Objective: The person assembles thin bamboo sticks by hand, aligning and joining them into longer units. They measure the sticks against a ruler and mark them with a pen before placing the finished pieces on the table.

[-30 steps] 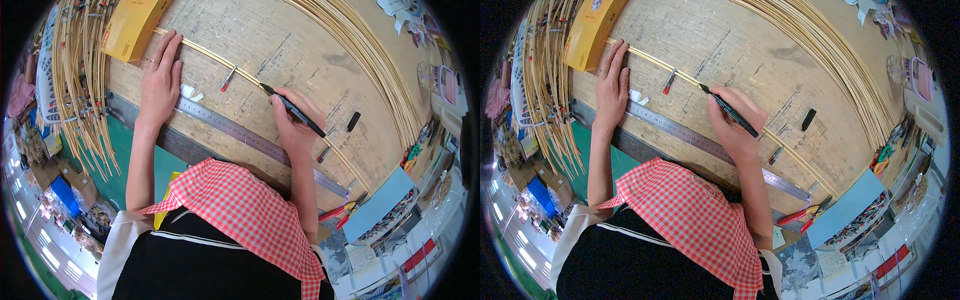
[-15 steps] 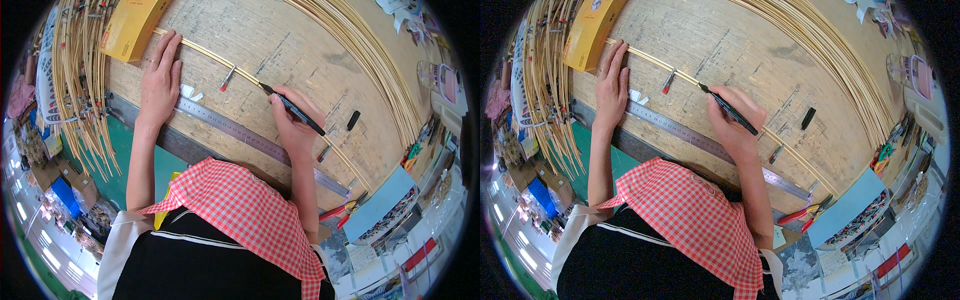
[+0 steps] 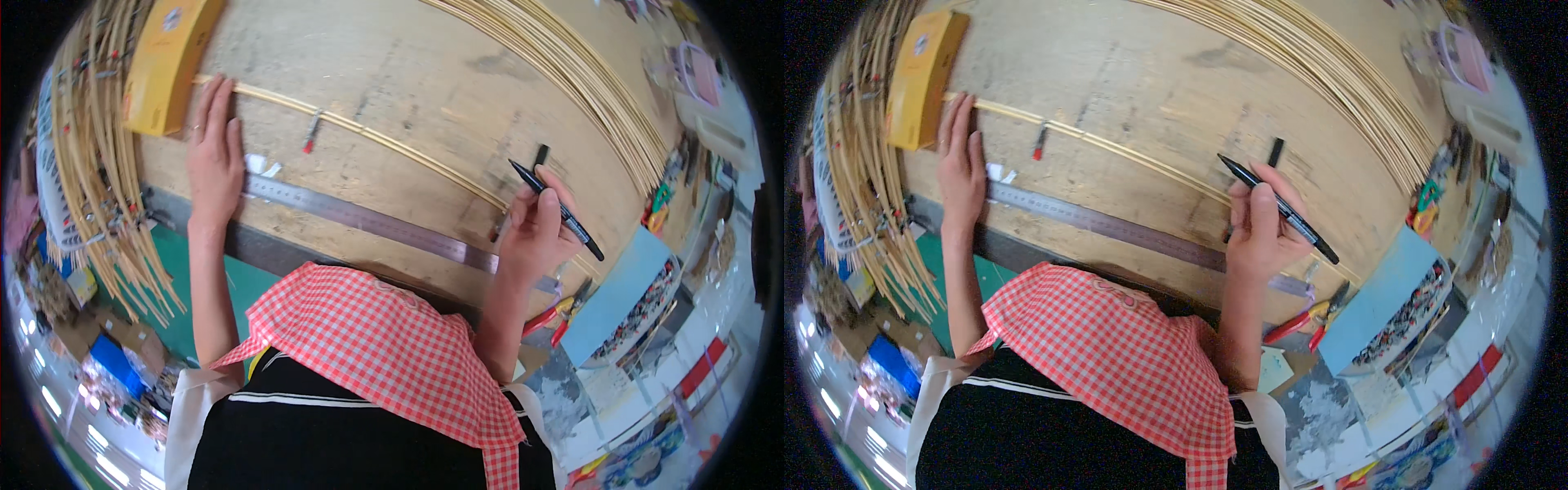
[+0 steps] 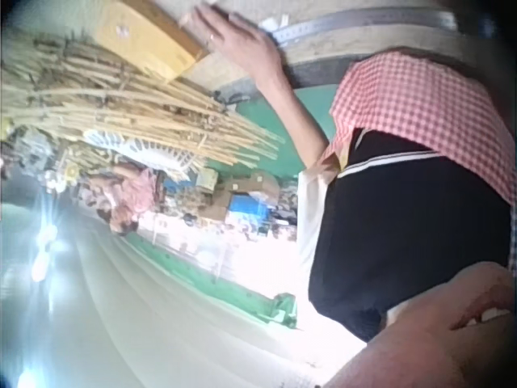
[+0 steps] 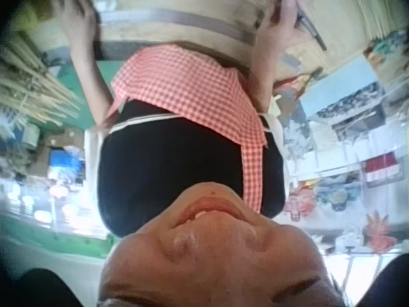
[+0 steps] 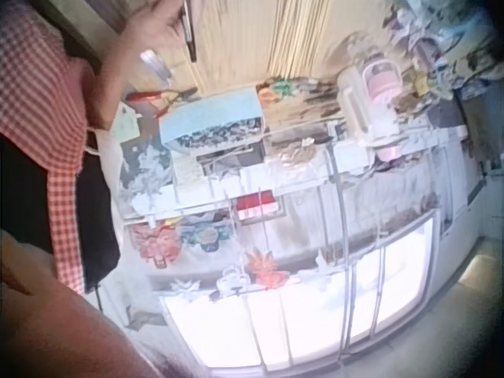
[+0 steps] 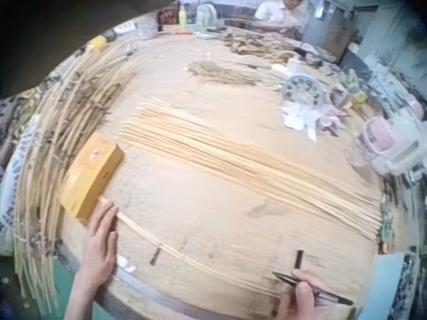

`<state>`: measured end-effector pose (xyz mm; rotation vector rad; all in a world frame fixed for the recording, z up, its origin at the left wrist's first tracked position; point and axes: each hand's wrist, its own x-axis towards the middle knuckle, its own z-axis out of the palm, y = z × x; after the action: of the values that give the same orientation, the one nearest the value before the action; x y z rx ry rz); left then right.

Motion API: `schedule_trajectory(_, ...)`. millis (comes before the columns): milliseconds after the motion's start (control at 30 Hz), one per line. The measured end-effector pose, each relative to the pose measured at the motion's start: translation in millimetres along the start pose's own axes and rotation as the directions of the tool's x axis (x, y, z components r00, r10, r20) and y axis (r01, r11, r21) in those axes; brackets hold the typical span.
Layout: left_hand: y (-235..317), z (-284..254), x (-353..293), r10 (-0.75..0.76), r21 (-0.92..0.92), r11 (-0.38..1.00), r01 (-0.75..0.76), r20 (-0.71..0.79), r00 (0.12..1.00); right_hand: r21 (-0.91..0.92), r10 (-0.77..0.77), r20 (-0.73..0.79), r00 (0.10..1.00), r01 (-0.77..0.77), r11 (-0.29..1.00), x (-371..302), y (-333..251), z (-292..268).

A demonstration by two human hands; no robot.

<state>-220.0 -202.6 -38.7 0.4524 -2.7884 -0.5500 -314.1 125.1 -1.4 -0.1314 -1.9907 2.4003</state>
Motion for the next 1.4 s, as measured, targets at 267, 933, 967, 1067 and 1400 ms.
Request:
schedule_trajectory(267, 0.3, -0.2, 6.4, 0.048, 0.035, 0.998, -0.049, 0.027, 0.998, -0.405, 0.065, 0.097, 0.993, -0.021, 0.914, -6.1, 3.6, -44.7)
schedule_trajectory(933, 1.4, 2.0, 4.6, 0.053, 0.094, 0.994, -0.056, 0.03, 0.998, -0.41, -0.031, 0.323, 0.946, 0.169, 0.896, -2.0, 18.3, -40.7)
schedule_trajectory(967, 1.1, 2.3, 4.3, 0.052, 0.092, 0.994, -0.054, 0.029, 0.998, -0.404, -0.047, 0.332, 0.942, 0.187, 0.895, -1.7, 19.2, -40.7)
schedule_trajectory(1067, 0.7, 2.9, 4.3, 0.048, 0.088, 0.995, -0.05, 0.028, 0.998, -0.422, -0.041, 0.33, 0.943, 0.186, 0.887, -1.7, 17.9, -39.1)
schedule_trajectory(1400, 0.9, 1.5, 4.3, 0.053, 0.108, 0.993, -0.056, 0.036, 0.998, -0.358, -0.02, 0.316, 0.948, 0.139, 0.923, -2.4, 19.4, -40.8)
